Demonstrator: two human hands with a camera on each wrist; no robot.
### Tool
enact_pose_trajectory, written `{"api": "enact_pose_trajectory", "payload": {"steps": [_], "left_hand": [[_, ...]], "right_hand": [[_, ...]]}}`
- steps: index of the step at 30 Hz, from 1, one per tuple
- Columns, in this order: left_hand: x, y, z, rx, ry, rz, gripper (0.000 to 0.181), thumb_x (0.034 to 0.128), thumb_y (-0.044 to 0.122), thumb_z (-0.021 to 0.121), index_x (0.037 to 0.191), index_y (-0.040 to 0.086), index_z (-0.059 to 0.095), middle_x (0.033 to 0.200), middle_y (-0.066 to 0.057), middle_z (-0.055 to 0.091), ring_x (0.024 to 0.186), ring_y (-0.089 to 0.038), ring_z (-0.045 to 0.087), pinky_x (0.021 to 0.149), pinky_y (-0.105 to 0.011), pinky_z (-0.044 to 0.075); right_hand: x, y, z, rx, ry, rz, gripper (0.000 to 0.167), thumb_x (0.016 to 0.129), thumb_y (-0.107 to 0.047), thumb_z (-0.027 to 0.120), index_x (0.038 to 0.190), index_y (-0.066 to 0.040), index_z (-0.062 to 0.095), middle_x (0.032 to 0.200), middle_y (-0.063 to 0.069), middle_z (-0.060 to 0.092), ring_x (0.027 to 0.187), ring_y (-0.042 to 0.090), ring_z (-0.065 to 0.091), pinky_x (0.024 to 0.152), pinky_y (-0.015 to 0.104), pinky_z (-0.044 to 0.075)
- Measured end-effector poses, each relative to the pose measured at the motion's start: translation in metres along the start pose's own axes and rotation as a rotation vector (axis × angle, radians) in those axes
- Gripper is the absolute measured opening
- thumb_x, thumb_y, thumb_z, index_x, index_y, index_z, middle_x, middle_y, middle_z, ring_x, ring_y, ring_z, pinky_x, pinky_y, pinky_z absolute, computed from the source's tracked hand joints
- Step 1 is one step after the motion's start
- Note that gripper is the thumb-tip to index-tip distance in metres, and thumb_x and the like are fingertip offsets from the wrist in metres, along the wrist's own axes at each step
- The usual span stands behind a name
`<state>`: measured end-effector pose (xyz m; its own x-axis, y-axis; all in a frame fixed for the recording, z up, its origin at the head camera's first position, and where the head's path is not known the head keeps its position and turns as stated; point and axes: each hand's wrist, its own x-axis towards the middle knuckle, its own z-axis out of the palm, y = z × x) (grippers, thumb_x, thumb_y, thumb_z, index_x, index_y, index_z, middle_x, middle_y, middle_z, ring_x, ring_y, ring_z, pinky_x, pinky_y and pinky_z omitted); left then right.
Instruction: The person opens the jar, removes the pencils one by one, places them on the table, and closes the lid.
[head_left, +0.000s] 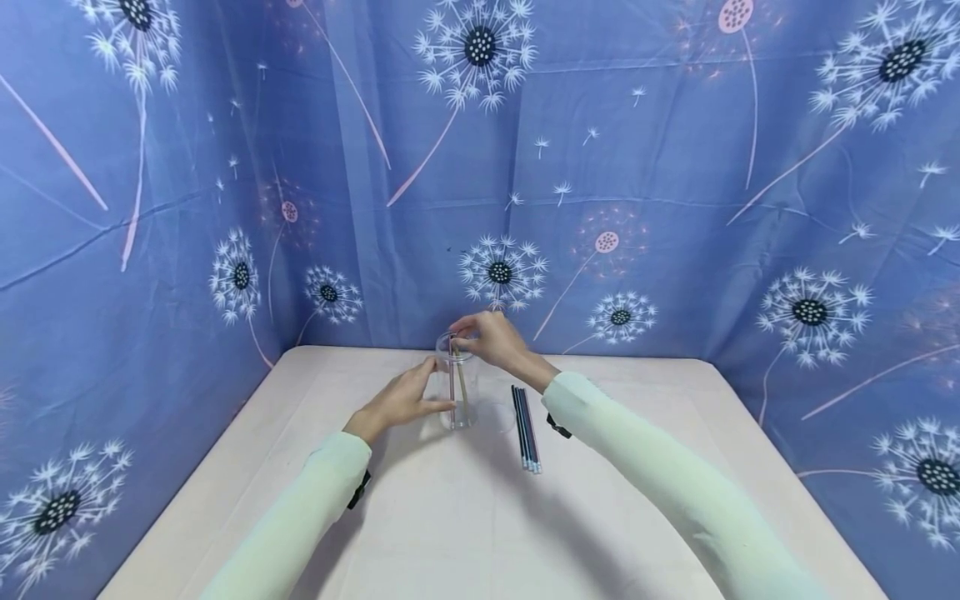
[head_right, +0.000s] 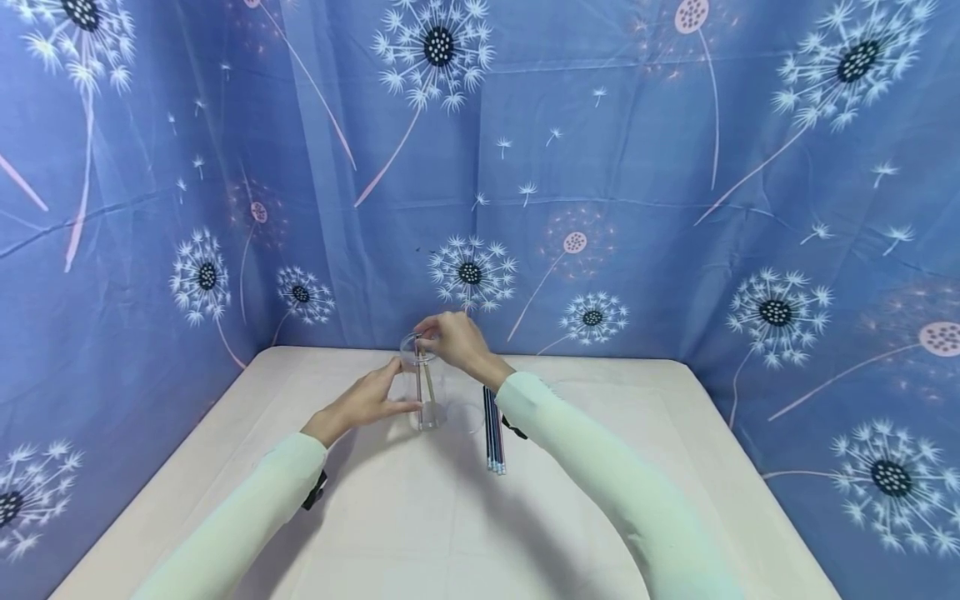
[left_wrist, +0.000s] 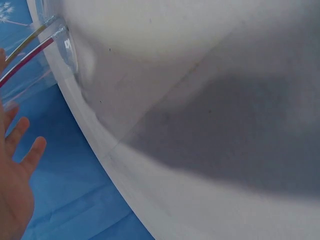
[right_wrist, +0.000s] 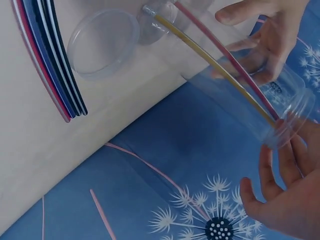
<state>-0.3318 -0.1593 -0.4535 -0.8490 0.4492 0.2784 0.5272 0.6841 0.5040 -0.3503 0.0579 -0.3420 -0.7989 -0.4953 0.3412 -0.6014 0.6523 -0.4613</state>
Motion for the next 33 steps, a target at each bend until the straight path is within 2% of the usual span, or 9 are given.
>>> {"api": "enact_pose_trajectory", "payload": {"steps": [7, 19, 27, 33], "left_hand": [[-0.0015, 0.0004, -0.0006, 0.005, -0.012, -0.036, 0.078, 0.0879, 0.043, 0.084, 0.148, 0.016, 0.042, 0.147, -0.009, 0.057, 0.135, -0.035, 0.056, 0.113, -0.053, 0.047], [-0.0008, 0.0008, -0.0014, 0.008, -0.006, -0.014, 0.075, 0.0867, 0.045, 0.084, 0.144, 0.018, 0.044, 0.142, -0.004, 0.059, 0.129, -0.030, 0.060, 0.109, -0.050, 0.051], [-0.0014, 0.0006, -0.0014, -0.018, -0.017, -0.012, 0.077, 0.0875, 0.044, 0.084, 0.147, 0.014, 0.045, 0.144, -0.005, 0.058, 0.134, -0.037, 0.056, 0.113, -0.053, 0.048], [-0.0012, 0.0005, -0.0011, -0.016, -0.015, -0.009, 0.074, 0.0877, 0.044, 0.084, 0.145, 0.017, 0.045, 0.144, -0.005, 0.059, 0.134, -0.037, 0.056, 0.113, -0.053, 0.047]], "right_hand": [[0.0001, 0.0021, 0.0056, -0.001, 0.009, -0.015, 0.022, 0.093, -0.020, 0.080, 0.114, -0.011, 0.079, 0.101, 0.004, 0.080, 0.084, 0.016, 0.074, 0.069, 0.025, 0.058], [-0.0007, 0.0035, 0.0065, 0.055, 0.023, 0.010, 0.017, 0.091, -0.022, 0.083, 0.105, -0.013, 0.078, 0.097, 0.002, 0.080, 0.083, 0.016, 0.075, 0.075, 0.031, 0.061], [-0.0012, 0.0030, 0.0072, 0.036, 0.034, 0.023, 0.012, 0.091, -0.023, 0.083, 0.098, -0.016, 0.076, 0.093, 0.001, 0.080, 0.080, 0.013, 0.075, 0.075, 0.031, 0.063], [-0.0011, 0.0037, 0.0059, 0.047, 0.034, 0.007, 0.012, 0.093, -0.022, 0.081, 0.102, -0.015, 0.077, 0.094, 0.002, 0.080, 0.080, 0.013, 0.076, 0.074, 0.030, 0.063]]}}
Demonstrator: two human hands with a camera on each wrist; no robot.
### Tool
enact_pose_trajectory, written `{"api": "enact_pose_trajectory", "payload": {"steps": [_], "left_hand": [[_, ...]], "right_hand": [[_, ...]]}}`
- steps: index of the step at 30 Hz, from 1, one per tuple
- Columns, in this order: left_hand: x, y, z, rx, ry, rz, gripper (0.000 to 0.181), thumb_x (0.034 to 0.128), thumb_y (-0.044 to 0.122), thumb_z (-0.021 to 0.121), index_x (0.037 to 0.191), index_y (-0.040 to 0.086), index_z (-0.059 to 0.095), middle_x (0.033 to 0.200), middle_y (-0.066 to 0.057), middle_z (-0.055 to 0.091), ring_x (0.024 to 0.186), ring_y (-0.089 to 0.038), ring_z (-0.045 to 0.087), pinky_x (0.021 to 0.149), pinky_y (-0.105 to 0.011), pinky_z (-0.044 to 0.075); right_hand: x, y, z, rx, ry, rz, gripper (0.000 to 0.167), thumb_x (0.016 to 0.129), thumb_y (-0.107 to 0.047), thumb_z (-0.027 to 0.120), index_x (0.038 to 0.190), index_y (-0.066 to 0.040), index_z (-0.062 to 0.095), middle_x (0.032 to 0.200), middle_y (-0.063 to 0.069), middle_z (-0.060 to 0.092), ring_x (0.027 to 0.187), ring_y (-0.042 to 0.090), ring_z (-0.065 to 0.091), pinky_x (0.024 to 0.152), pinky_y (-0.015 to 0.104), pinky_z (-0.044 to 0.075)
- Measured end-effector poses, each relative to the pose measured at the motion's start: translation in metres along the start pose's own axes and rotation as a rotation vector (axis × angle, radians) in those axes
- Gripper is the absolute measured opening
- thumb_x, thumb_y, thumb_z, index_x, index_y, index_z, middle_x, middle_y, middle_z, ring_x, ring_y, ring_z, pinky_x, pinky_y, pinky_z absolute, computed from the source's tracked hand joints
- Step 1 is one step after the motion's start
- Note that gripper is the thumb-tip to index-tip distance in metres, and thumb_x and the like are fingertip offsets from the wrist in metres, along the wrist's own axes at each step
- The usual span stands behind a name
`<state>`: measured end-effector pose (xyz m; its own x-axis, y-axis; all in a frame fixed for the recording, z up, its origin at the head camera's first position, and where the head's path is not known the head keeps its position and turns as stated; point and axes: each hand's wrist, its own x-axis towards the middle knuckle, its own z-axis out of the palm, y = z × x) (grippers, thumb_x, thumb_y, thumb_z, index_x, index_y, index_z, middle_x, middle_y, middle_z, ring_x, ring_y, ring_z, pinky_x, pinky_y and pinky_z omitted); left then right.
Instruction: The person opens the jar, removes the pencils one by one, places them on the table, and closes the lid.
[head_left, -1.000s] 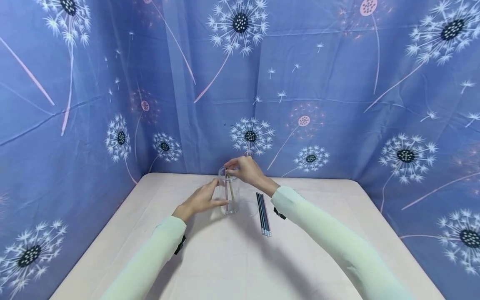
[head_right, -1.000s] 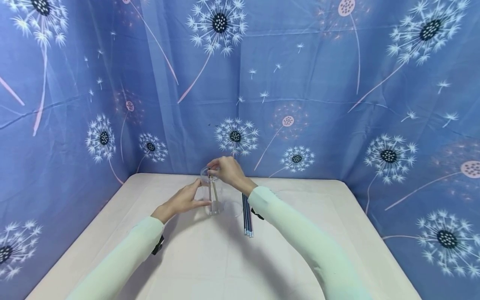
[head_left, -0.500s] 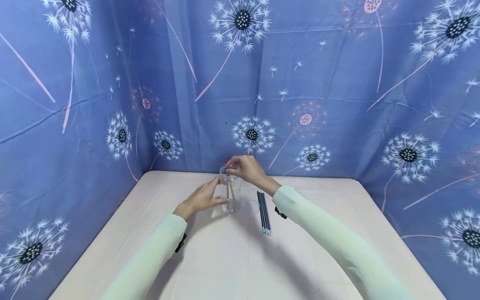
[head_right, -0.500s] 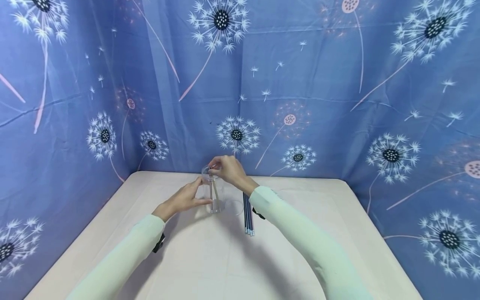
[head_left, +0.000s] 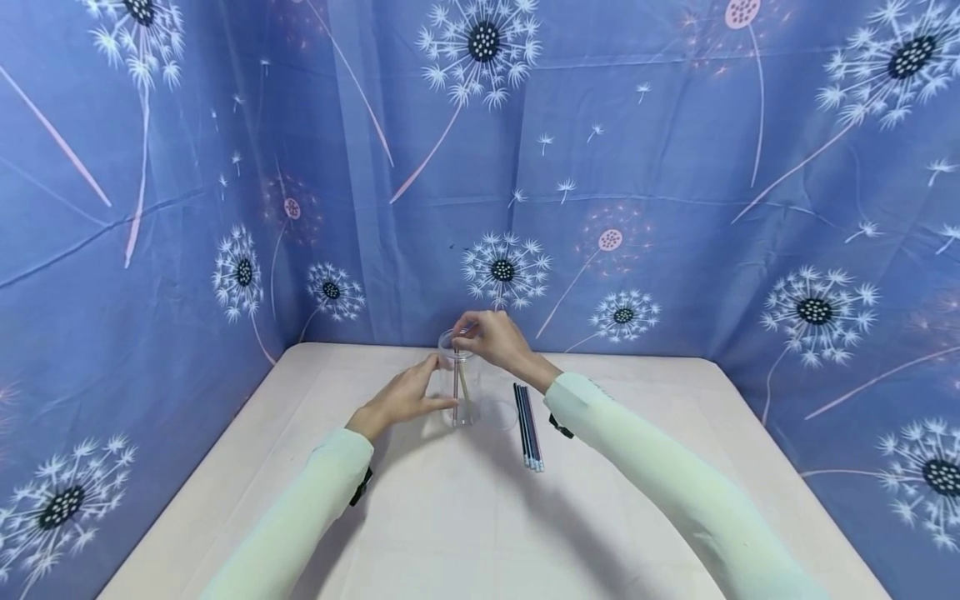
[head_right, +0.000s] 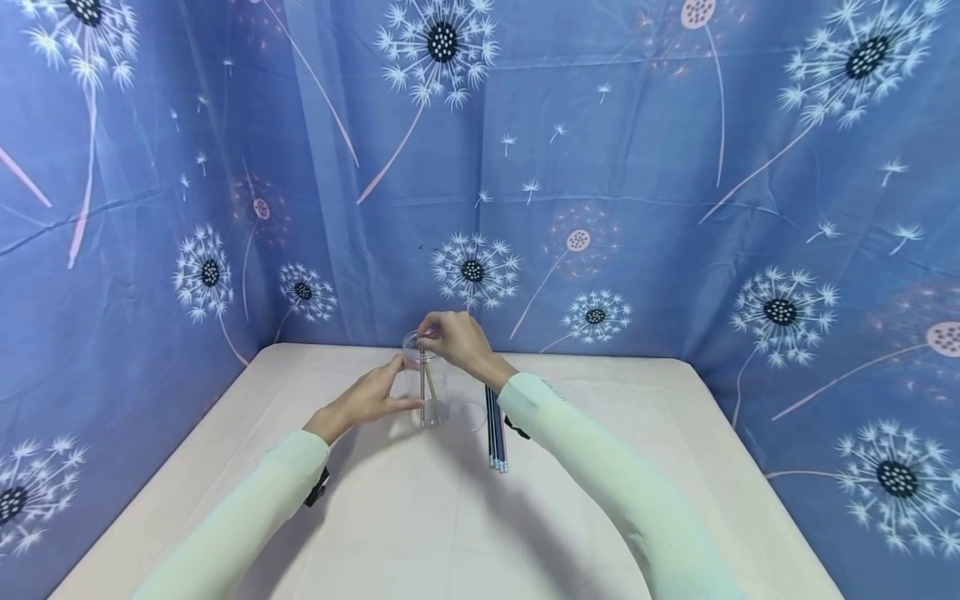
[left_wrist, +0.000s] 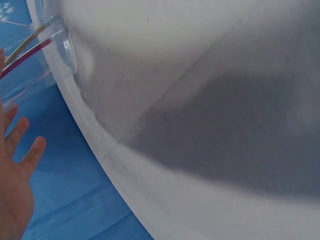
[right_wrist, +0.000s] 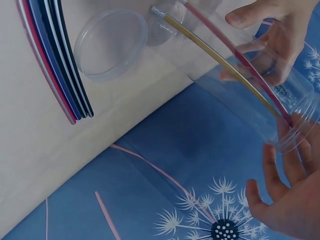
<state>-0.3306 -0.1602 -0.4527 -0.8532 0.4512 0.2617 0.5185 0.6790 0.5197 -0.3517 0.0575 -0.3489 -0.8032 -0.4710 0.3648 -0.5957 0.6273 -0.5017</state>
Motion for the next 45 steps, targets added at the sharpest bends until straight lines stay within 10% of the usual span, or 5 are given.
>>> {"api": "enact_pose_trajectory", "payload": {"steps": [19, 45], "left_hand": [[0.003, 0.000, 0.001, 0.038, 0.003, 0.016, 0.072, 0.0883, 0.045, 0.083, 0.143, 0.018, 0.045, 0.145, -0.005, 0.060, 0.138, -0.032, 0.054, 0.116, -0.050, 0.045], [0.001, 0.001, 0.001, 0.048, 0.006, -0.009, 0.073, 0.0876, 0.045, 0.084, 0.143, 0.015, 0.046, 0.146, -0.011, 0.058, 0.137, -0.036, 0.054, 0.116, -0.054, 0.044]], "right_hand": [[0.014, -0.001, -0.030, 0.016, 0.120, -0.054, 0.015, 0.095, -0.021, 0.079, 0.107, -0.012, 0.080, 0.095, 0.003, 0.080, 0.096, 0.019, 0.077, 0.080, 0.033, 0.061], [0.027, -0.004, -0.089, 0.131, 0.330, -0.024, 0.017, 0.094, -0.016, 0.079, 0.109, -0.007, 0.081, 0.097, 0.010, 0.080, 0.064, 0.020, 0.071, 0.043, 0.016, 0.033]]}}
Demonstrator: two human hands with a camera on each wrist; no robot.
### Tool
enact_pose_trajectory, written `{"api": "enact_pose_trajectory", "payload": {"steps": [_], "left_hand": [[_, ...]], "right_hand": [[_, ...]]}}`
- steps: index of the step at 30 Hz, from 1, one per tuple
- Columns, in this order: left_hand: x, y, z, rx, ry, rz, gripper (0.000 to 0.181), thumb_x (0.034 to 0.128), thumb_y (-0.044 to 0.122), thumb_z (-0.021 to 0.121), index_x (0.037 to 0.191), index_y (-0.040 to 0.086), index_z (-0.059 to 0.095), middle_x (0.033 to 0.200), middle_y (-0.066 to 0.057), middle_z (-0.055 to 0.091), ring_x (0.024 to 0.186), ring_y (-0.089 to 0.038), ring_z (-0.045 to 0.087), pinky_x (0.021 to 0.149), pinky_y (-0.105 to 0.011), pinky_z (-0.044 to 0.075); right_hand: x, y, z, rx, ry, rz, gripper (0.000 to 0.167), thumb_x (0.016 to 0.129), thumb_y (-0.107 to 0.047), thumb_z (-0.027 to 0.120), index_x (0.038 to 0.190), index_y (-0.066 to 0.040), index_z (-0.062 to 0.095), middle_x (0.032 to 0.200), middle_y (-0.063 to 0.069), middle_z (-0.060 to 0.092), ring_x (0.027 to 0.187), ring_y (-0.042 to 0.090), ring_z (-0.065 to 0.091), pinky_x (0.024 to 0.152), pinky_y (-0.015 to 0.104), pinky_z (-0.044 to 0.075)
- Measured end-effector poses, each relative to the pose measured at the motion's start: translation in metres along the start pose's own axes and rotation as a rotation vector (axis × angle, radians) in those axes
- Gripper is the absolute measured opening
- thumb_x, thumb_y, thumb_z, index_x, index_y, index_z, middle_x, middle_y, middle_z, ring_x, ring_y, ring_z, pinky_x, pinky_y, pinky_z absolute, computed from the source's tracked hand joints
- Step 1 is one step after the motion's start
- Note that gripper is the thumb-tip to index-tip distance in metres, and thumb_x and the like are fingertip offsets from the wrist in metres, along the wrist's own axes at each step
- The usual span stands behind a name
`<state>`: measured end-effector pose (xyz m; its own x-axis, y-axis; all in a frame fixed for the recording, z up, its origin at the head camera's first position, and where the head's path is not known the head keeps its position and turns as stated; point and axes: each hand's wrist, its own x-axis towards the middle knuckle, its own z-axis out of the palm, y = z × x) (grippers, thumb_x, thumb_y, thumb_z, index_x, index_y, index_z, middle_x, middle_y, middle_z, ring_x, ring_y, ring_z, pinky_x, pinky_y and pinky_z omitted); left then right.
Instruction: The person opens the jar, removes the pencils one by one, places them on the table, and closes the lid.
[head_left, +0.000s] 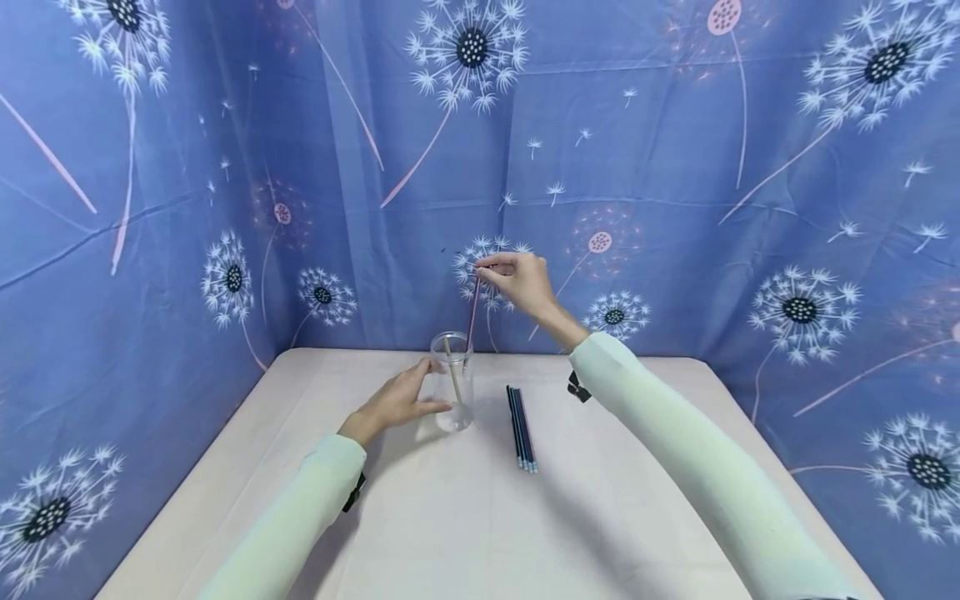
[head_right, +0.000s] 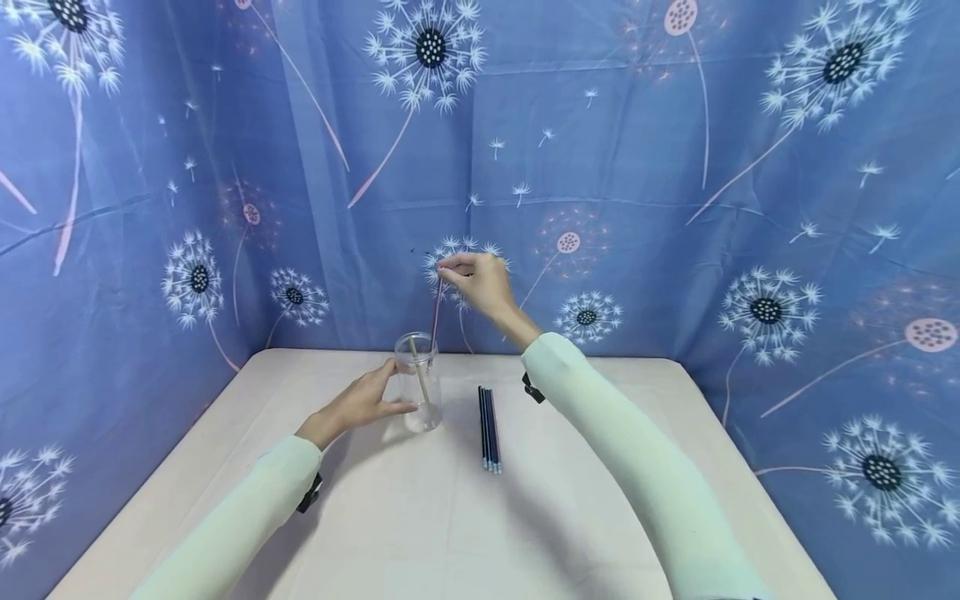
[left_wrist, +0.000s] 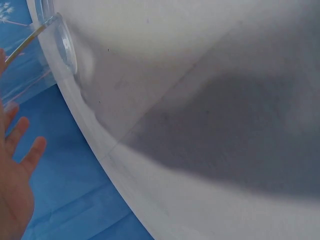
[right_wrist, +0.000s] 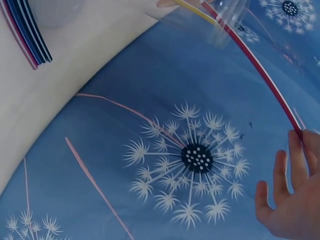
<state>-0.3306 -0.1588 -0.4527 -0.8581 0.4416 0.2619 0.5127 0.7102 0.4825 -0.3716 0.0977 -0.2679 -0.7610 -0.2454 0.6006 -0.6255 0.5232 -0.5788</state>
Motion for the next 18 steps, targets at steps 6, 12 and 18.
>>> {"api": "enact_pose_trajectory", "payload": {"steps": [6, 12, 18], "left_hand": [[-0.001, -0.002, 0.000, 0.000, 0.010, 0.020, 0.074, 0.0875, 0.045, 0.084, 0.143, 0.014, 0.047, 0.145, -0.012, 0.059, 0.136, -0.036, 0.054, 0.116, -0.053, 0.044], [-0.002, -0.002, 0.000, 0.003, 0.027, 0.030, 0.072, 0.0873, 0.043, 0.084, 0.142, 0.014, 0.047, 0.144, -0.013, 0.060, 0.134, -0.039, 0.056, 0.114, -0.055, 0.046], [-0.001, 0.001, 0.000, 0.007, 0.024, 0.040, 0.072, 0.0867, 0.041, 0.086, 0.141, 0.014, 0.047, 0.143, -0.013, 0.060, 0.133, -0.038, 0.057, 0.113, -0.054, 0.047]], "right_hand": [[0.007, -0.002, -0.011, 0.003, 0.068, -0.003, 0.018, 0.093, -0.018, 0.081, 0.109, -0.009, 0.081, 0.096, 0.010, 0.079, 0.052, 0.017, 0.063, 0.043, 0.018, 0.032], [0.008, 0.000, -0.025, 0.046, 0.095, 0.025, 0.020, 0.094, -0.018, 0.080, 0.111, -0.009, 0.080, 0.099, 0.011, 0.079, 0.049, -0.007, 0.051, 0.046, 0.012, 0.035], [0.004, 0.009, -0.038, 0.114, 0.104, 0.107, 0.023, 0.095, -0.021, 0.079, 0.116, -0.011, 0.079, 0.103, 0.012, 0.078, 0.057, 0.002, 0.064, 0.039, 0.015, 0.031]]}}
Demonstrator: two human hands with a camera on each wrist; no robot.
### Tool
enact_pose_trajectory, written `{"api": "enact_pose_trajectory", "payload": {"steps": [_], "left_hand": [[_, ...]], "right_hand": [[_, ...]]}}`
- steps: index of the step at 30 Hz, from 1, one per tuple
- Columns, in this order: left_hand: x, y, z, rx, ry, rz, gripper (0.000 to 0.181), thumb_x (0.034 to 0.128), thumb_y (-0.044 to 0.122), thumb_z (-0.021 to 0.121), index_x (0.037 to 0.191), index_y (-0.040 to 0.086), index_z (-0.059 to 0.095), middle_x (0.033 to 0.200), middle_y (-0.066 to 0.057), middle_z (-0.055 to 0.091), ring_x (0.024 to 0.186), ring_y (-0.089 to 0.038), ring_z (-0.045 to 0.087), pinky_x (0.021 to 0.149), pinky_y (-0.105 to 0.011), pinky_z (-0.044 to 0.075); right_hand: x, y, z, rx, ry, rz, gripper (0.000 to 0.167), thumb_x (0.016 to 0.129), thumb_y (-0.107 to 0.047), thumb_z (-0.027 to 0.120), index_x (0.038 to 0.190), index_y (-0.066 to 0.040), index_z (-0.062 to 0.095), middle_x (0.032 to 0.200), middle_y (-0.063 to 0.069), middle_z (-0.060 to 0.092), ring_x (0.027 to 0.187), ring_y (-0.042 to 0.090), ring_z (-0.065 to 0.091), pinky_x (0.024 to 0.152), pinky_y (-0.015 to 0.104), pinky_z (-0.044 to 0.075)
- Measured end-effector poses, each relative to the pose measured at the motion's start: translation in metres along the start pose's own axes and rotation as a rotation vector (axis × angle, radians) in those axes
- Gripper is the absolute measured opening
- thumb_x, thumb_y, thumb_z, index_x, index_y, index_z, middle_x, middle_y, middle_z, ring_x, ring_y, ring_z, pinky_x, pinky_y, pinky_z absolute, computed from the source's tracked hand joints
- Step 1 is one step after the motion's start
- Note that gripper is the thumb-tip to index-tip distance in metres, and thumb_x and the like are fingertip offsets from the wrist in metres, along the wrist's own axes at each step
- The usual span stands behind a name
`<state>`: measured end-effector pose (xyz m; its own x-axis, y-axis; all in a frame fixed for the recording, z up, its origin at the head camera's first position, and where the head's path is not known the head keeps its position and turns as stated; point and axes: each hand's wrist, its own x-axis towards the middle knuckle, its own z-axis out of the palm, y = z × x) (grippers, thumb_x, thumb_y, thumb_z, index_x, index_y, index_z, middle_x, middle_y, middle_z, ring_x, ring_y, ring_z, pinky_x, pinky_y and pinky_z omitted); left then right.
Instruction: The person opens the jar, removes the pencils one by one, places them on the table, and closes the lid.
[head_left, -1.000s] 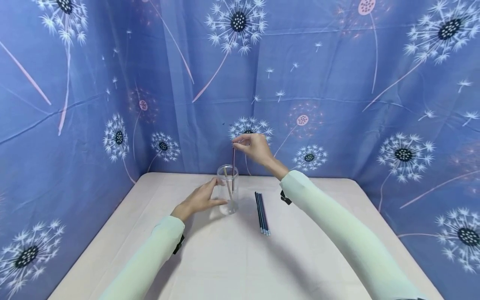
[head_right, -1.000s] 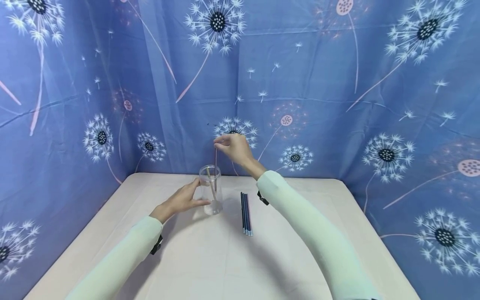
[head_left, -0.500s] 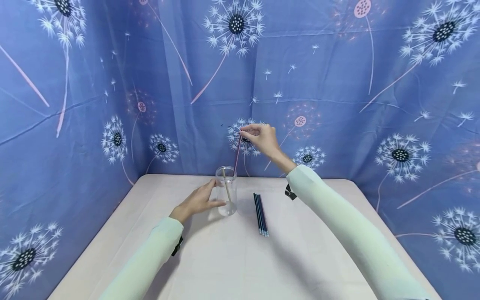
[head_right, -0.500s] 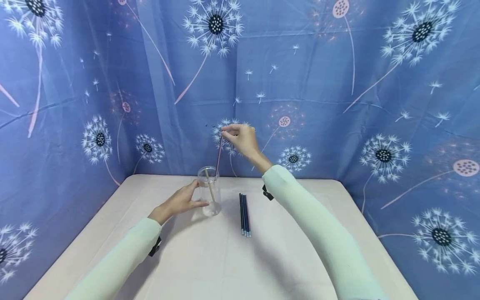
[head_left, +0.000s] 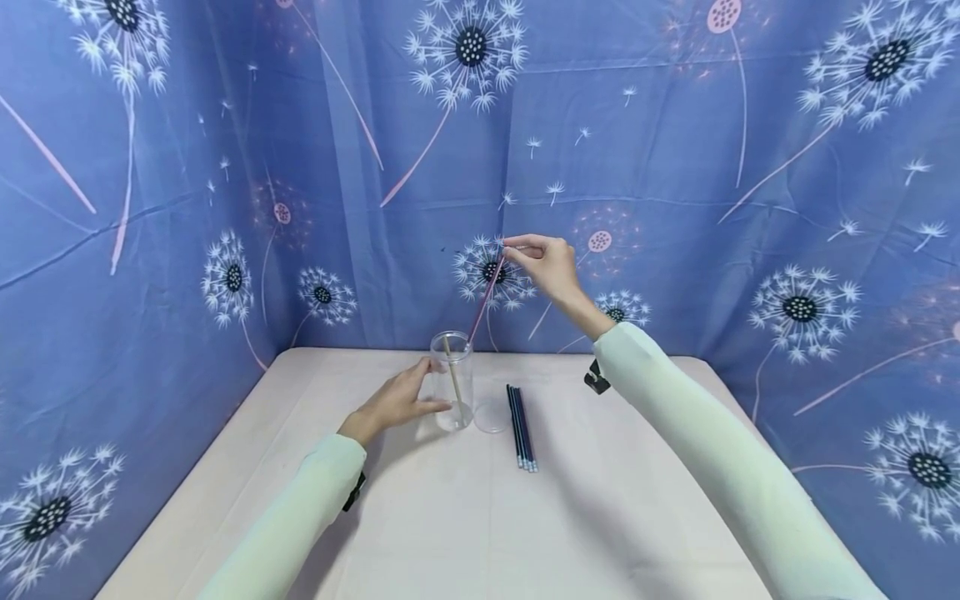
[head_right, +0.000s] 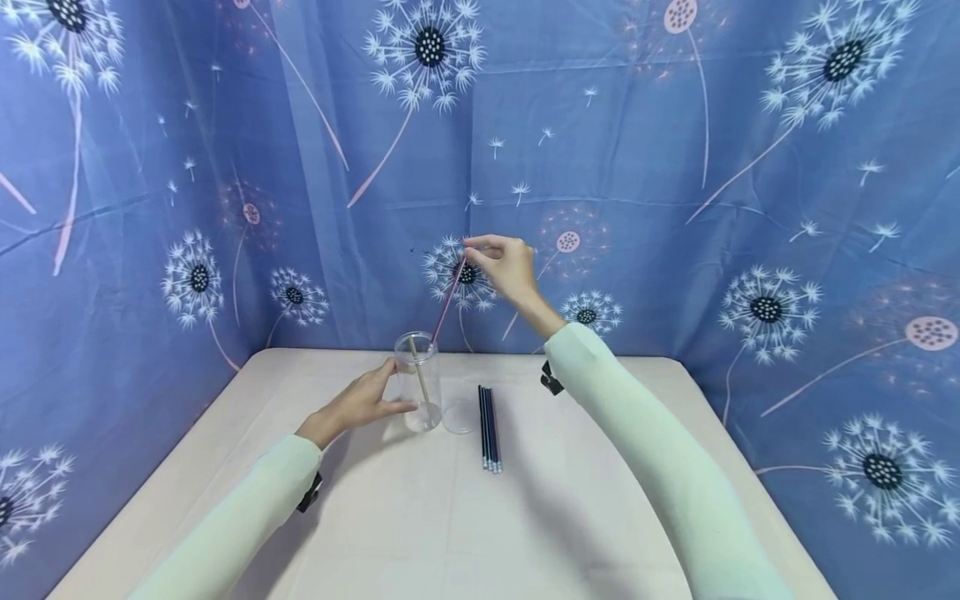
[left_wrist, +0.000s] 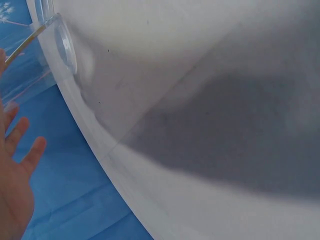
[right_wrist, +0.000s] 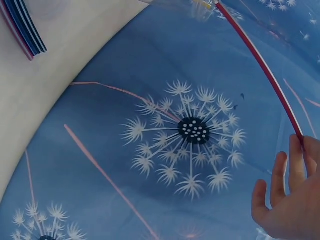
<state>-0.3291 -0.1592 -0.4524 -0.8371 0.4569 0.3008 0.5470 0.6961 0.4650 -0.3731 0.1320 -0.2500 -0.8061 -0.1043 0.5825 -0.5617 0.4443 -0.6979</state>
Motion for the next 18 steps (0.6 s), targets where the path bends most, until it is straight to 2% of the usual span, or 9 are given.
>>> {"api": "enact_pose_trajectory", "payload": {"steps": [2, 6, 8, 10, 11, 13, 15, 17, 18], "left_hand": [[-0.001, 0.000, 0.000, -0.002, 0.002, 0.002, 0.072, 0.0867, 0.040, 0.086, 0.141, 0.013, 0.047, 0.143, -0.014, 0.060, 0.133, -0.039, 0.057, 0.113, -0.055, 0.047], [-0.001, 0.000, 0.000, -0.010, -0.002, -0.001, 0.072, 0.0869, 0.041, 0.085, 0.141, 0.013, 0.047, 0.143, -0.014, 0.060, 0.133, -0.041, 0.057, 0.113, -0.055, 0.047], [0.000, 0.000, 0.000, -0.011, -0.007, -0.008, 0.072, 0.0870, 0.043, 0.085, 0.141, 0.014, 0.047, 0.144, -0.015, 0.059, 0.133, -0.042, 0.056, 0.114, -0.055, 0.046], [0.000, 0.000, 0.001, -0.010, -0.009, -0.011, 0.073, 0.0870, 0.043, 0.085, 0.141, 0.014, 0.046, 0.144, -0.015, 0.059, 0.133, -0.042, 0.056, 0.114, -0.055, 0.046], [0.000, 0.000, 0.001, -0.010, -0.011, -0.012, 0.073, 0.0871, 0.044, 0.084, 0.141, 0.013, 0.046, 0.144, -0.015, 0.059, 0.133, -0.042, 0.056, 0.114, -0.055, 0.046], [-0.001, 0.000, 0.000, -0.007, -0.013, -0.012, 0.073, 0.0871, 0.044, 0.084, 0.141, 0.013, 0.046, 0.144, -0.015, 0.059, 0.133, -0.042, 0.056, 0.113, -0.055, 0.046], [-0.001, -0.001, 0.000, -0.004, -0.011, -0.009, 0.073, 0.0872, 0.044, 0.084, 0.141, 0.013, 0.047, 0.144, -0.015, 0.059, 0.132, -0.041, 0.057, 0.113, -0.055, 0.047], [-0.001, 0.000, 0.000, -0.001, -0.011, -0.011, 0.072, 0.0874, 0.044, 0.084, 0.141, 0.013, 0.047, 0.143, -0.014, 0.059, 0.131, -0.039, 0.058, 0.112, -0.054, 0.048], [-0.001, 0.000, 0.000, -0.001, -0.011, -0.010, 0.071, 0.0874, 0.044, 0.084, 0.140, 0.014, 0.047, 0.142, -0.014, 0.060, 0.131, -0.039, 0.058, 0.112, -0.054, 0.048]], "right_hand": [[-0.001, 0.004, -0.003, 0.017, 0.006, 0.022, 0.026, 0.096, -0.021, 0.078, 0.119, -0.010, 0.078, 0.104, 0.012, 0.078, 0.077, 0.012, 0.076, 0.043, 0.015, 0.036], [-0.005, 0.012, -0.009, 0.053, 0.024, 0.063, 0.027, 0.097, -0.020, 0.076, 0.121, -0.008, 0.075, 0.108, 0.012, 0.077, 0.101, 0.031, 0.076, 0.060, 0.019, 0.054], [-0.006, 0.016, -0.012, 0.075, 0.032, 0.085, 0.026, 0.097, -0.020, 0.076, 0.120, -0.007, 0.075, 0.110, 0.012, 0.077, 0.106, 0.032, 0.075, 0.077, 0.024, 0.060], [-0.007, 0.020, -0.015, 0.086, 0.039, 0.104, 0.025, 0.097, -0.019, 0.077, 0.119, -0.008, 0.076, 0.111, 0.011, 0.077, 0.104, 0.027, 0.076, 0.082, 0.025, 0.060], [-0.008, 0.022, -0.016, 0.076, 0.041, 0.110, 0.025, 0.097, -0.020, 0.077, 0.119, -0.008, 0.076, 0.110, 0.011, 0.077, 0.100, 0.021, 0.077, 0.083, 0.023, 0.059], [-0.009, 0.026, -0.019, 0.057, 0.038, 0.121, 0.026, 0.096, -0.022, 0.077, 0.119, -0.009, 0.077, 0.108, 0.011, 0.078, 0.079, 0.009, 0.074, 0.066, 0.016, 0.053], [-0.011, 0.033, -0.020, 0.035, 0.021, 0.120, 0.027, 0.096, -0.022, 0.078, 0.119, -0.009, 0.077, 0.106, 0.012, 0.078, 0.057, 0.001, 0.059, 0.050, 0.013, 0.040], [-0.015, 0.041, -0.021, 0.018, -0.001, 0.116, 0.027, 0.096, -0.021, 0.078, 0.119, -0.007, 0.077, 0.105, 0.015, 0.078, 0.050, -0.003, 0.049, 0.042, 0.015, 0.028], [-0.017, 0.046, -0.021, 0.016, -0.012, 0.119, 0.026, 0.096, -0.021, 0.078, 0.118, -0.006, 0.077, 0.105, 0.015, 0.077, 0.049, -0.003, 0.049, 0.041, 0.015, 0.026]]}}
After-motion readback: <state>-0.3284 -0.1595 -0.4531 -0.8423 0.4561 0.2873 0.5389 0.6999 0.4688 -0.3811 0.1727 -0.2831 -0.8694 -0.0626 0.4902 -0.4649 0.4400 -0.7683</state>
